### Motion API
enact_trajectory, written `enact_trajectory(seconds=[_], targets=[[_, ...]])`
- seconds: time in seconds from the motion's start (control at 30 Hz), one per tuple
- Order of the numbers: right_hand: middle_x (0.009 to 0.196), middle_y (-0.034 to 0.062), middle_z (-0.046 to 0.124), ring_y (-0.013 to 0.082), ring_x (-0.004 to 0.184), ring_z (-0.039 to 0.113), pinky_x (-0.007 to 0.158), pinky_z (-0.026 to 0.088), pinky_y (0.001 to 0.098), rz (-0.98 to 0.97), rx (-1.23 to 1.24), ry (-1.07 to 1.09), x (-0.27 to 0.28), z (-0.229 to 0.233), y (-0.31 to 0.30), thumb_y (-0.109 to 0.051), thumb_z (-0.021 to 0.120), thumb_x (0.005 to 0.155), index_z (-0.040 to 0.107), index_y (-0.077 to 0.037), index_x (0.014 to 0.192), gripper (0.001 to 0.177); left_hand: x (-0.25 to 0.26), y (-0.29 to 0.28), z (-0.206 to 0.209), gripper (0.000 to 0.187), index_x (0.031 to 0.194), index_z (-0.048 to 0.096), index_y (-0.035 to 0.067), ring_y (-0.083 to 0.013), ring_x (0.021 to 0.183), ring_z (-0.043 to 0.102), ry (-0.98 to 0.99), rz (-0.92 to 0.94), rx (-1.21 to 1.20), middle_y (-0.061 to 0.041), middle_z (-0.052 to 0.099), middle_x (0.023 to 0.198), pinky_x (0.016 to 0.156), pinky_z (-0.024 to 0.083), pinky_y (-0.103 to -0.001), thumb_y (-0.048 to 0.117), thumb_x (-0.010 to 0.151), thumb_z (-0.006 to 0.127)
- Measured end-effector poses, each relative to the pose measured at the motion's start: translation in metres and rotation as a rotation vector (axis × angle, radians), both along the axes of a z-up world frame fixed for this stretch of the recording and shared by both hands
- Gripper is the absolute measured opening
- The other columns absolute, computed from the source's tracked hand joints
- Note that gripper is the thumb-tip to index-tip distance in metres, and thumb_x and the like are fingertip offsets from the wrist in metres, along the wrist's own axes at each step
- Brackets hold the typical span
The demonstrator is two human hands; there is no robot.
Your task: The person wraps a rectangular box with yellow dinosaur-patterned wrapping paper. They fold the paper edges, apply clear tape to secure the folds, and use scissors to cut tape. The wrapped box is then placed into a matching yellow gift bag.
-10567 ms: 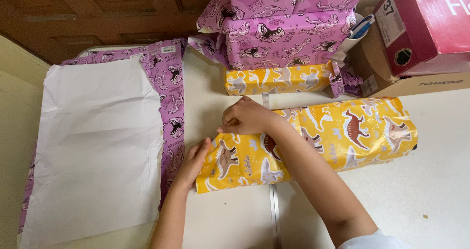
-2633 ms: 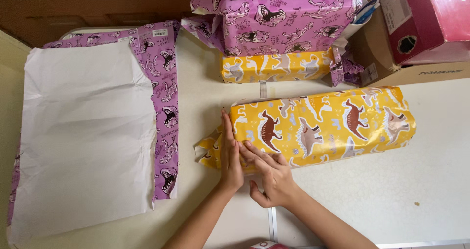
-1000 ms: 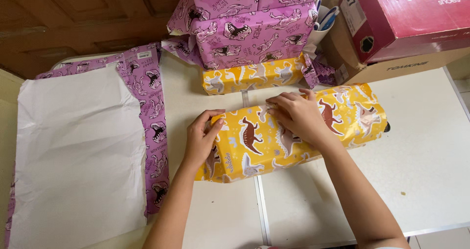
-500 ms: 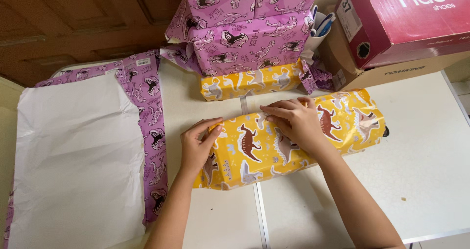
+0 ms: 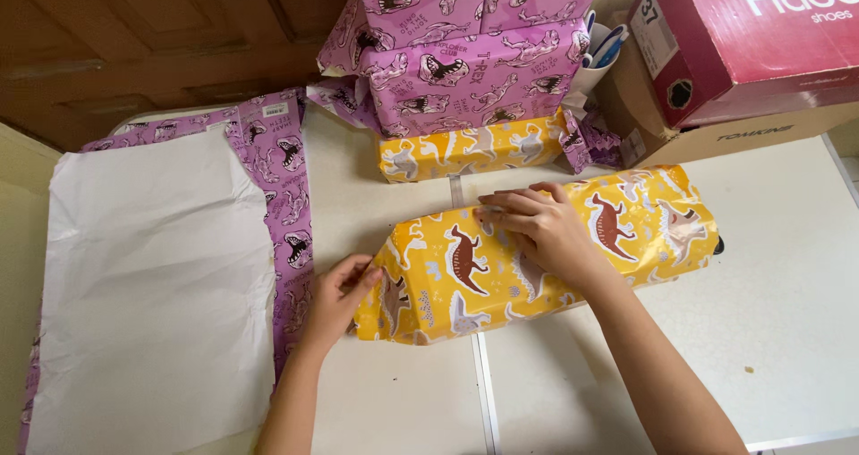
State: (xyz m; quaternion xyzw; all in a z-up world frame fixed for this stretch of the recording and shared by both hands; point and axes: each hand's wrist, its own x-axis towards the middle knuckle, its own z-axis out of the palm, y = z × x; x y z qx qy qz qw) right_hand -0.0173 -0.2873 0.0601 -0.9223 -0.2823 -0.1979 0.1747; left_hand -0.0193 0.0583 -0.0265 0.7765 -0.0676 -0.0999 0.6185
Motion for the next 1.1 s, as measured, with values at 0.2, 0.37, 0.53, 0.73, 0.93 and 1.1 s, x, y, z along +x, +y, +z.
enact_trajectory(seconds=[0.2, 0.37, 0.53, 0.73, 0.93, 1.1], targets=[[0.110, 0.0073, 0.072, 0.0277, 0.102, 0.066, 0.103, 0.040, 0.0455, 0.010, 0.061, 0.228, 0.015, 0.008, 0.031, -0.007, 0.068, 0.080, 0.058, -0.008, 0.140, 0.061, -0.014, 0.016, -0.012, 0.025, 0.106, 0.068, -0.002, -0.0033, 0.080, 0.059, -0.012, -0.013, -0.096, -0.001, 0.069, 0.089, 0.070, 0.049, -0.022, 0.019, 0.095, 0.073], [0.106, 0.0091, 0.072, 0.0276, 0.099, 0.068, 0.096, 0.044, 0.0456, 0.126, -0.019, 0.207, 0.025, 0.007, 0.072, -0.023, 0.068, 0.084, 0.066, -0.008, 0.124, 0.043, -0.021, 0.016, -0.017, 0.023, 0.106, 0.069, -0.001, -0.0028, 0.077, 0.059, 0.041, 0.060, -0.109, 0.000, 0.070, 0.087, 0.067, 0.049, -0.021, 0.020, 0.096, 0.071], [0.106, 0.0116, 0.071, 0.0308, 0.094, 0.067, 0.090, 0.045, 0.0451, 0.120, -0.046, 0.226, 0.027, 0.003, 0.111, -0.053, 0.076, 0.084, 0.066, -0.004, 0.115, 0.058, -0.019, 0.021, -0.024, 0.020, 0.101, 0.069, -0.003, -0.0031, 0.076, 0.063, -0.006, 0.119, -0.165, 0.000, 0.073, 0.085, 0.069, 0.051, -0.021, 0.016, 0.095, 0.071], [0.101, 0.0092, 0.066, 0.0287, 0.099, 0.064, 0.084, 0.045, 0.0438, 0.055, 0.045, 0.124, 0.021, -0.004, 0.123, -0.047, 0.081, 0.071, 0.066, -0.008, 0.104, 0.054, -0.024, 0.011, -0.026, 0.019, 0.102, 0.069, -0.002, -0.0063, 0.069, 0.062, -0.063, 0.222, 0.004, -0.002, 0.072, 0.080, 0.063, 0.050, -0.024, 0.016, 0.095, 0.070], [0.101, 0.0032, 0.066, 0.0244, 0.101, 0.064, 0.089, 0.043, 0.0452, 0.060, 0.076, 0.217, 0.026, -0.009, 0.124, -0.038, 0.081, 0.066, 0.065, -0.011, 0.101, 0.047, -0.033, -0.009, -0.009, 0.021, 0.100, 0.067, 0.001, -0.0192, 0.061, 0.066, -0.179, 0.221, 0.312, -0.009, 0.072, 0.078, 0.059, 0.051, -0.034, 0.022, 0.099, 0.065], [0.101, 0.0016, 0.069, 0.0234, 0.099, 0.065, 0.091, 0.042, 0.0470, 0.046, 0.078, 0.199, 0.026, -0.013, 0.125, -0.035, 0.081, 0.066, 0.067, -0.013, 0.101, 0.044, -0.038, -0.012, 0.002, 0.021, 0.102, 0.067, 0.001, -0.0212, 0.067, 0.070, -0.199, 0.234, 0.325, -0.010, 0.074, 0.085, 0.059, 0.053, -0.035, 0.021, 0.097, 0.065]])
